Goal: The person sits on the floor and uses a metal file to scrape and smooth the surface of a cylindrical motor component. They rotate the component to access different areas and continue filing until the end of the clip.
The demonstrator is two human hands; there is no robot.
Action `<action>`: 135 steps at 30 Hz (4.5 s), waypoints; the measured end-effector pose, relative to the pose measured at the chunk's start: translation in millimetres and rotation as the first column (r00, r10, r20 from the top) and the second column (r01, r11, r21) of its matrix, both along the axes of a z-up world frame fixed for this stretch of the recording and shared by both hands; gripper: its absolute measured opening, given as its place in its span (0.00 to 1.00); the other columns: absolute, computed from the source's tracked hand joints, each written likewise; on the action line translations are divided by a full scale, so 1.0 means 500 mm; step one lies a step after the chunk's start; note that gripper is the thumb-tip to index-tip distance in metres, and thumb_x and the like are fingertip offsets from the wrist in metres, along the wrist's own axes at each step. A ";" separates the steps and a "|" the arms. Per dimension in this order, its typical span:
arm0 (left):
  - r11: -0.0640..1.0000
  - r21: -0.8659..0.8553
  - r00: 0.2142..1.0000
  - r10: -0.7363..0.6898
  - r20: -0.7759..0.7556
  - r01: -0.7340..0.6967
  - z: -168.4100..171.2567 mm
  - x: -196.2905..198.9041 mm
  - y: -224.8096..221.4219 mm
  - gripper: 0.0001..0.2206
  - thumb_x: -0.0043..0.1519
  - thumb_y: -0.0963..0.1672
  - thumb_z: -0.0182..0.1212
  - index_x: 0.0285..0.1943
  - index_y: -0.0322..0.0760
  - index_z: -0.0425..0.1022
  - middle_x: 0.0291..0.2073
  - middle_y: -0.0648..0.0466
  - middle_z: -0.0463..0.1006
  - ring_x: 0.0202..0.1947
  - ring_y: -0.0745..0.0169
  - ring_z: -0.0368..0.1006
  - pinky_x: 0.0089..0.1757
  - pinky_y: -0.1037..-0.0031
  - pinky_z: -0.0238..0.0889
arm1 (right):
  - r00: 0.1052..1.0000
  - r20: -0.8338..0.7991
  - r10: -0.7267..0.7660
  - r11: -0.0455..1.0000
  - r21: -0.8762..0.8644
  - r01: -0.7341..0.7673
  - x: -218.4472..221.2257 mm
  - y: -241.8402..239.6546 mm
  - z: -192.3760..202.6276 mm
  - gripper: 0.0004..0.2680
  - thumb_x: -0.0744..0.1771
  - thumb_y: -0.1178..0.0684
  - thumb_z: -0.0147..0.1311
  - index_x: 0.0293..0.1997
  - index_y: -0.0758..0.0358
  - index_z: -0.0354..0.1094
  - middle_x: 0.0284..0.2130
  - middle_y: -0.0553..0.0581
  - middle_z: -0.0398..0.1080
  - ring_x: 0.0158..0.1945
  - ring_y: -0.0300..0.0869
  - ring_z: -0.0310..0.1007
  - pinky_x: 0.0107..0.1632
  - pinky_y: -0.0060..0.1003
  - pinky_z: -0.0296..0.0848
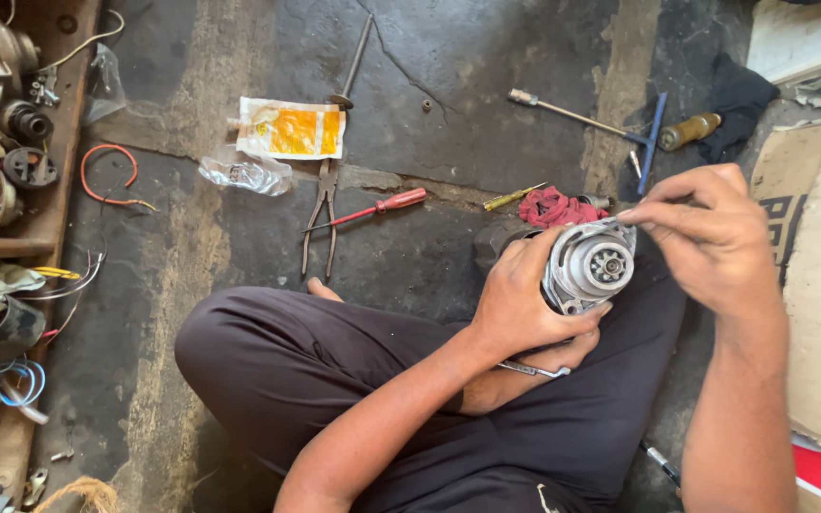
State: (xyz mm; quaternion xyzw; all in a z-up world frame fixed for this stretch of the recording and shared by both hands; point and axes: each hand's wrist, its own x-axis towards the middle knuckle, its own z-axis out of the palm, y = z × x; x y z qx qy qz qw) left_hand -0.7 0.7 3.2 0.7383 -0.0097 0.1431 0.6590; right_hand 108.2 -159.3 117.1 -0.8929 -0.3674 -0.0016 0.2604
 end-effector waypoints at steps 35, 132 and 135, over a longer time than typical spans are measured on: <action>0.979 0.151 0.989 -0.144 0.042 0.136 0.043 0.075 0.041 0.35 0.42 0.57 0.79 0.56 0.40 0.76 0.49 0.51 0.79 0.53 0.46 0.76 0.53 0.61 0.67 | 0.957 0.087 -0.275 0.958 0.106 0.266 -0.145 -0.065 -0.030 0.11 0.65 0.69 0.63 0.52 0.66 0.76 0.31 0.57 0.69 0.28 0.38 0.67 0.33 0.32 0.65; 0.961 -0.055 0.952 -0.274 -0.134 0.269 -0.016 0.081 0.062 0.39 0.37 0.55 0.80 0.57 0.36 0.74 0.50 0.47 0.81 0.54 0.50 0.79 0.54 0.64 0.69 | 0.936 -0.313 0.159 0.987 0.080 -0.141 0.050 -0.018 0.017 0.10 0.63 0.62 0.61 0.48 0.62 0.77 0.30 0.53 0.70 0.32 0.38 0.69 0.36 0.34 0.67; 0.966 -0.064 0.966 -0.254 -0.038 0.252 -0.018 0.082 0.057 0.40 0.38 0.55 0.80 0.59 0.34 0.72 0.52 0.45 0.79 0.56 0.47 0.77 0.56 0.63 0.67 | 0.929 -0.313 0.197 0.980 0.057 -0.189 0.056 -0.038 0.012 0.11 0.63 0.62 0.62 0.48 0.63 0.78 0.30 0.52 0.69 0.33 0.38 0.68 0.36 0.34 0.66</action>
